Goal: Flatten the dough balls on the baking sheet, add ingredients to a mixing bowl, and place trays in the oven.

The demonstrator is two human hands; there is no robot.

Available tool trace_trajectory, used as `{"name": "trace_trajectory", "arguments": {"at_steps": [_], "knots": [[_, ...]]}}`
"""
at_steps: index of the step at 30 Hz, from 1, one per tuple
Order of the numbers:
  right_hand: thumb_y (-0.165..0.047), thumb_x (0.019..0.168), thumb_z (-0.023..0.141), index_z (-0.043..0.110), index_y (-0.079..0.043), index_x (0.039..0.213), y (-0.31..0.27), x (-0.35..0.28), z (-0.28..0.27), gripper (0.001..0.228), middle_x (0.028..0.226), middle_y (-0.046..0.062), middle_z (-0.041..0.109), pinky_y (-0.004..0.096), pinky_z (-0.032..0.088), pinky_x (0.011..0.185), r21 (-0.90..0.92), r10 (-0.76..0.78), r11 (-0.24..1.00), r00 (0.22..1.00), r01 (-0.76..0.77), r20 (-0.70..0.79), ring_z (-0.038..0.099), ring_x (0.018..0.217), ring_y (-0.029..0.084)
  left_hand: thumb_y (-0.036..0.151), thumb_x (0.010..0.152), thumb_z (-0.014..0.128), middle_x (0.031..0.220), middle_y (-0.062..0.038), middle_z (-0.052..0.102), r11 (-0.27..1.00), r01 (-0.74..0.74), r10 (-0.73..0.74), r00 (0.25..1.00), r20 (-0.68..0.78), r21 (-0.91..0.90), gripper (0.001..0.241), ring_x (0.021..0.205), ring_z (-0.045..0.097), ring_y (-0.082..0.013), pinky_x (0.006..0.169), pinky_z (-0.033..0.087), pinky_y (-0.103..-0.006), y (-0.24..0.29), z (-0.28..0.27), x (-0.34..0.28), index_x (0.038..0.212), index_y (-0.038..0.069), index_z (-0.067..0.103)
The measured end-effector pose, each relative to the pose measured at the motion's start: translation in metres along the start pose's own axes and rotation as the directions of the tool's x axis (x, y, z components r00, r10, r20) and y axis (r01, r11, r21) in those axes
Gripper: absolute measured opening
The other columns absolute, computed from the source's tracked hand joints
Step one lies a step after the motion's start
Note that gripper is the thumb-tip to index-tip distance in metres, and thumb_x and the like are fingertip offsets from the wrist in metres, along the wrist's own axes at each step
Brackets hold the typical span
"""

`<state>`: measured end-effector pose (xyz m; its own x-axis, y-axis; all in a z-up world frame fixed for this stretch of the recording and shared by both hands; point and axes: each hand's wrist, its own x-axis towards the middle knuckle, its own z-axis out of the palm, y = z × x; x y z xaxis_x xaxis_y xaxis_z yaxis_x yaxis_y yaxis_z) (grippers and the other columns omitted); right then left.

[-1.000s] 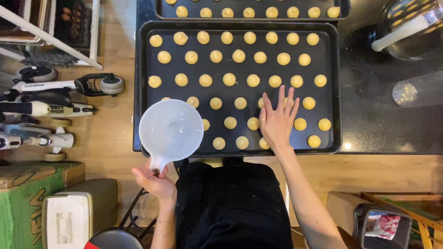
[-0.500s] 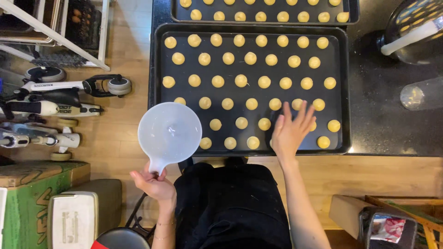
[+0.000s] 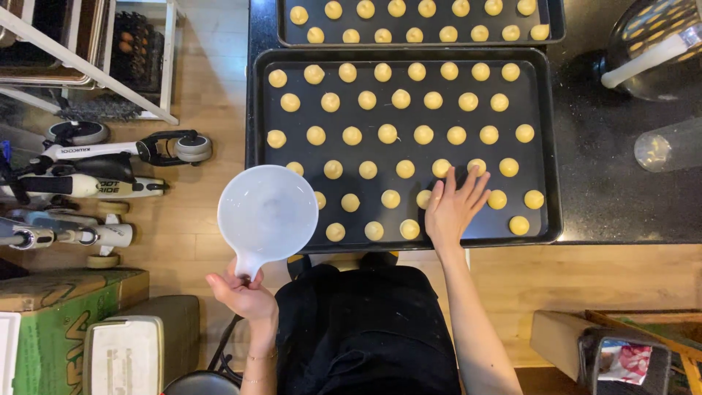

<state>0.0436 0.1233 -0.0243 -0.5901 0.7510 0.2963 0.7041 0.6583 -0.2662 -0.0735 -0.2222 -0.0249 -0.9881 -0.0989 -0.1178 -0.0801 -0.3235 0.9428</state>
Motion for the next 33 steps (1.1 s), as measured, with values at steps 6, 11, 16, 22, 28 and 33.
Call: {"name": "trace_trajectory", "arguments": {"at_steps": [6,11,16,22,28,33], "knots": [[-0.029,0.111,0.042,0.056,-0.002,0.147,0.001,-0.004,-0.004,0.048,0.165,0.032,0.024,0.063,0.007,0.123,0.043,0.002,0.999,1.000,-0.001,-0.021,0.009,0.155,0.049,0.064,0.109,0.025,0.067,-0.004,0.051,1.000,-0.009,0.009,1.000,-0.028,-0.008,0.084,0.058,0.033,-0.0117,0.054,0.020,-0.0258,-0.009,-0.006,-0.001,0.087,-0.006,0.065],[-0.028,0.109,0.045,0.057,-0.006,0.149,-0.027,0.005,-0.022,0.047,0.166,0.028,0.027,0.062,0.009,0.127,0.083,-0.145,0.986,0.989,0.148,-0.040,0.013,0.157,0.048,0.066,0.108,0.023,0.064,-0.003,0.048,1.000,0.005,-0.006,0.999,-0.034,-0.013,0.087,0.057,0.032,-0.0108,0.054,0.020,-0.0252,0.004,0.004,-0.006,0.087,-0.007,0.068],[-0.030,0.103,0.050,0.061,-0.011,0.143,-0.039,0.002,-0.007,0.045,0.165,0.026,0.029,0.062,0.010,0.125,0.035,-0.333,0.943,0.941,0.331,0.063,0.016,0.155,0.047,0.065,0.107,0.023,0.062,-0.002,0.046,1.000,0.003,-0.004,0.999,-0.041,-0.019,0.088,0.057,0.031,-0.0105,0.055,0.020,-0.0253,0.002,0.003,-0.009,0.088,-0.007,0.069],[-0.029,0.104,0.051,0.058,-0.004,0.148,-0.043,-0.010,-0.002,0.050,0.164,0.029,0.027,0.063,0.010,0.124,-0.005,-0.283,0.959,0.958,0.284,0.043,0.014,0.155,0.048,0.065,0.109,0.024,0.065,-0.003,0.046,1.000,-0.006,0.005,0.999,-0.044,-0.029,0.085,0.058,0.031,-0.0110,0.055,0.020,-0.0260,-0.003,-0.005,-0.014,0.085,-0.006,0.065],[-0.029,0.105,0.049,0.053,-0.003,0.153,-0.091,-0.023,-0.049,0.054,0.167,0.026,0.027,0.062,0.012,0.126,0.055,-0.199,0.978,0.980,0.199,-0.004,0.016,0.157,0.048,0.066,0.109,0.026,0.064,-0.004,0.049,1.000,-0.021,0.023,0.998,-0.061,0.019,0.087,0.056,0.034,-0.0103,0.054,0.020,-0.0257,-0.004,-0.016,-0.008,0.088,-0.009,0.065],[-0.060,0.104,0.041,0.068,-0.007,0.139,-0.184,-0.028,-0.104,0.069,0.162,0.020,0.031,0.056,0.021,0.127,0.547,-0.711,0.520,0.687,0.656,-0.148,0.025,0.153,0.040,0.065,0.105,0.028,0.068,-0.003,0.056,0.985,0.027,-0.027,1.000,-0.001,0.172,0.088,0.057,0.045,-0.0098,0.047,0.030,-0.0218,-0.011,-0.028,0.008,0.106,-0.011,0.072]]}}
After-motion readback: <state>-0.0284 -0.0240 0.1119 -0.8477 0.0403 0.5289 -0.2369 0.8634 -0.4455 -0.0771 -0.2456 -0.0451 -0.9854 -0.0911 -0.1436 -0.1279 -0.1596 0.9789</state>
